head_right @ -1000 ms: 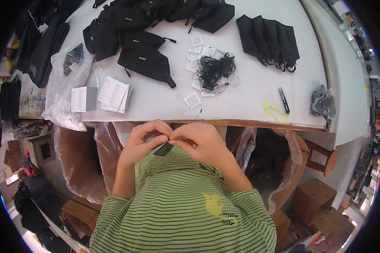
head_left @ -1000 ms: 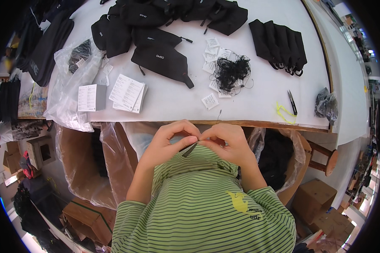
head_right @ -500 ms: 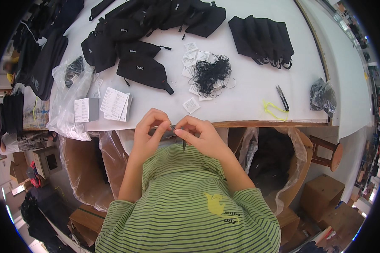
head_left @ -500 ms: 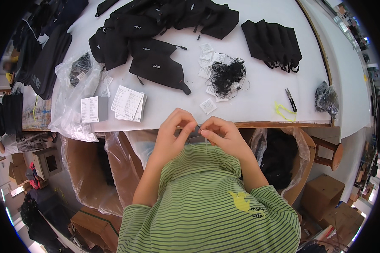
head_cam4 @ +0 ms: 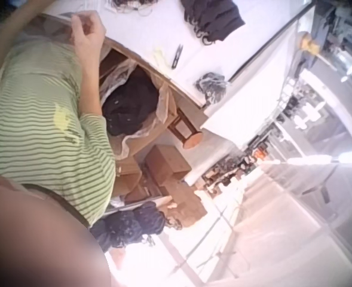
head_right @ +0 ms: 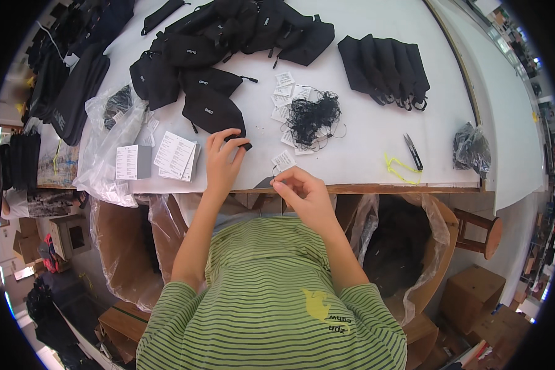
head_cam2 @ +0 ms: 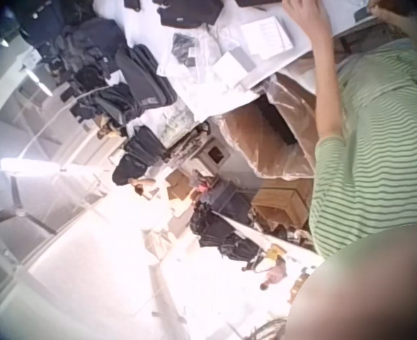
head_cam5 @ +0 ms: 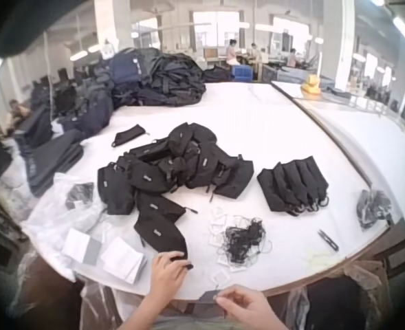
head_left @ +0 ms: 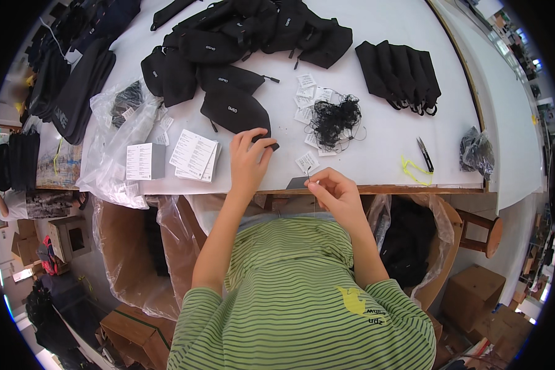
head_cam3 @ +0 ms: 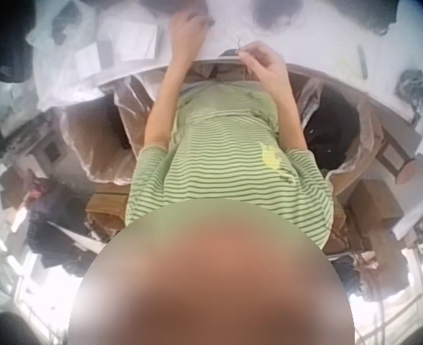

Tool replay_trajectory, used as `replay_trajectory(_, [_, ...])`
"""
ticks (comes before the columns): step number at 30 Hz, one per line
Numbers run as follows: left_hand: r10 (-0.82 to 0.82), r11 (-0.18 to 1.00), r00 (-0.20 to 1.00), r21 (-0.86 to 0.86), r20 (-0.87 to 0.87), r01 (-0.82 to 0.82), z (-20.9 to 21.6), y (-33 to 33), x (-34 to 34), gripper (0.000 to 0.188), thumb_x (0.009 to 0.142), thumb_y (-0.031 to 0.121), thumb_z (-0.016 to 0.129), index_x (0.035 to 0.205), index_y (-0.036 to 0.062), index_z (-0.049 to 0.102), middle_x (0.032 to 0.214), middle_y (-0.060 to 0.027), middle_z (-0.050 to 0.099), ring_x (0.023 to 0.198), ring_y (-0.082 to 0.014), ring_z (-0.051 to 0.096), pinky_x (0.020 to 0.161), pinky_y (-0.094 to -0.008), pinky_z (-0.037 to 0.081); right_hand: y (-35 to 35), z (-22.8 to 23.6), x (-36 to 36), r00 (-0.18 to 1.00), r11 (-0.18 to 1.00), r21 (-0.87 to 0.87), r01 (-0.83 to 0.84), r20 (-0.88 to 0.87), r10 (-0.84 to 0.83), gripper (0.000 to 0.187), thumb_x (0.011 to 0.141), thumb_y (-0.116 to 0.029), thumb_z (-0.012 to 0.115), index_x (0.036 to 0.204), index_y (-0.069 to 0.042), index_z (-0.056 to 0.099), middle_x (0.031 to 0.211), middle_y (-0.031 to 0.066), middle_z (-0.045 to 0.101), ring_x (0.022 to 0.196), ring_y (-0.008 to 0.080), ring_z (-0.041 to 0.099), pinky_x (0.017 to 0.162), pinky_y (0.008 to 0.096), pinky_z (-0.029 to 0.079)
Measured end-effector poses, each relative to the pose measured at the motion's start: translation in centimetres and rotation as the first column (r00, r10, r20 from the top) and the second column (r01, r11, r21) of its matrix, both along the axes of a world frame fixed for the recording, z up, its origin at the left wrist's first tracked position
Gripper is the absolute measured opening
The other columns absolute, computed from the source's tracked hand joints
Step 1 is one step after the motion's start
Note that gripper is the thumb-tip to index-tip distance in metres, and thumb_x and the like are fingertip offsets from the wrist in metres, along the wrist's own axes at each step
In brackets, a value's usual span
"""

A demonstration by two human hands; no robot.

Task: Placing cleaning cloths and instruction manuals into black eyewear cases.

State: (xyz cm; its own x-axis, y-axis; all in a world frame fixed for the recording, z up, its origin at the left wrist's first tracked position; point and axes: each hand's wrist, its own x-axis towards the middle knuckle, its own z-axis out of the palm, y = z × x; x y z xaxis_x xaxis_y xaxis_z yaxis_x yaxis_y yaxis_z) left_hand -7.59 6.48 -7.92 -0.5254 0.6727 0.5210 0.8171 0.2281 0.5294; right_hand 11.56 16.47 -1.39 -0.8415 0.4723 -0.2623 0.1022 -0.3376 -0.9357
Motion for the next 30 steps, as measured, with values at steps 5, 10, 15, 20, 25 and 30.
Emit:
replay_trajectory(5, [0.127, 0.964, 0.967, 0.204, 0.221, -0.173, 3.7, -3.0, 3.5, 0.021, 0.062, 0.005, 0.076, 0.079, 0.0069, 0.065, 0.081, -0.0049, 0.056, 0.080, -0.0240, 0.052, 0.074, -0.0345, 0.041, -1.0, -1.1, -2.0, 0.991, 0.891, 0.453, 0.017, 0.113, -0.077, 0.008, 0.089, -0.010, 0.064, 0.089, -0.002, 0.064, 0.066, -0.0047, 0.056, 0.055, 0.0014, 0.041, 0.049, 0.0186, 0.032])
replay_trajectory(10, [0.085, 0.989, 0.927, 0.084, 0.365, -0.123, 4.4, -5.3, 5.2, 0.018, 0.064, 0.006, 0.076, 0.079, 0.0061, 0.066, 0.066, -0.0014, 0.052, 0.067, -0.0198, 0.049, 0.066, -0.0313, 0.037, -2.4, 0.5, -3.6, 0.992, 0.839, 0.535, -0.096, 0.116, 0.039, 0.008, 0.086, -0.008, 0.066, 0.091, -0.003, 0.065, 0.061, -0.0037, 0.052, 0.054, 0.0025, 0.041, 0.048, 0.0200, 0.031])
replay_trajectory(15, [0.038, 0.997, 0.858, 0.038, 0.512, -0.067, 5.0, -6.3, 5.7, 0.017, 0.069, 0.002, 0.073, 0.085, 0.0044, 0.068, 0.072, -0.0035, 0.057, 0.071, -0.0192, 0.053, 0.067, -0.0309, 0.041, -2.8, 0.1, -3.3, 0.996, 0.748, 0.657, -0.088, 0.043, 0.080, 0.009, 0.083, -0.007, 0.068, 0.091, -0.004, 0.066, 0.064, -0.0015, 0.053, 0.053, 0.0043, 0.042, 0.048, 0.0215, 0.033])
replay_trajectory(20, [0.018, 0.939, 0.800, 0.265, 0.599, -0.219, 6.6, -6.6, 6.3, 0.007, 0.083, 0.002, 0.066, 0.089, 0.0006, 0.062, 0.082, -0.0049, 0.062, 0.081, -0.0140, 0.058, 0.072, -0.0251, 0.045, -1.8, -0.1, -2.3, 0.995, 1.000, -0.011, 0.007, -0.104, -0.008, 0.014, 0.086, -0.005, 0.065, 0.100, -0.003, 0.061, 0.082, 0.0005, 0.058, 0.073, 0.0071, 0.056, 0.066, 0.0230, 0.044])
replay_trajectory(25, [-0.327, 0.881, 0.327, 0.411, 0.887, -0.233, 7.8, -7.2, 6.7, 0.008, 0.090, 0.004, 0.061, 0.096, 0.0009, 0.058, 0.081, -0.0008, 0.058, 0.072, -0.0062, 0.052, 0.063, -0.0188, 0.040, -0.5, 1.0, -1.5, 0.985, 0.989, -0.140, -0.045, -0.171, 0.021, 0.010, 0.087, -0.002, 0.063, 0.096, -0.002, 0.057, 0.087, 0.0035, 0.059, 0.083, 0.0115, 0.059, 0.079, 0.0253, 0.045])
replay_trajectory(30, [-0.236, 0.960, 0.288, 0.268, 0.928, -0.076, 8.9, -6.4, 7.3, 0.008, 0.088, 0.003, 0.064, 0.094, 0.0017, 0.060, 0.070, 0.0072, 0.044, 0.059, -0.0005, 0.033, 0.057, -0.0158, 0.027, -0.6, 1.3, -1.4, 0.966, 0.972, -0.209, -0.102, -0.255, 0.046, 0.011, 0.089, -0.002, 0.062, 0.098, -0.001, 0.056, 0.089, 0.0048, 0.060, 0.087, 0.0130, 0.061, 0.082, 0.0264, 0.046])
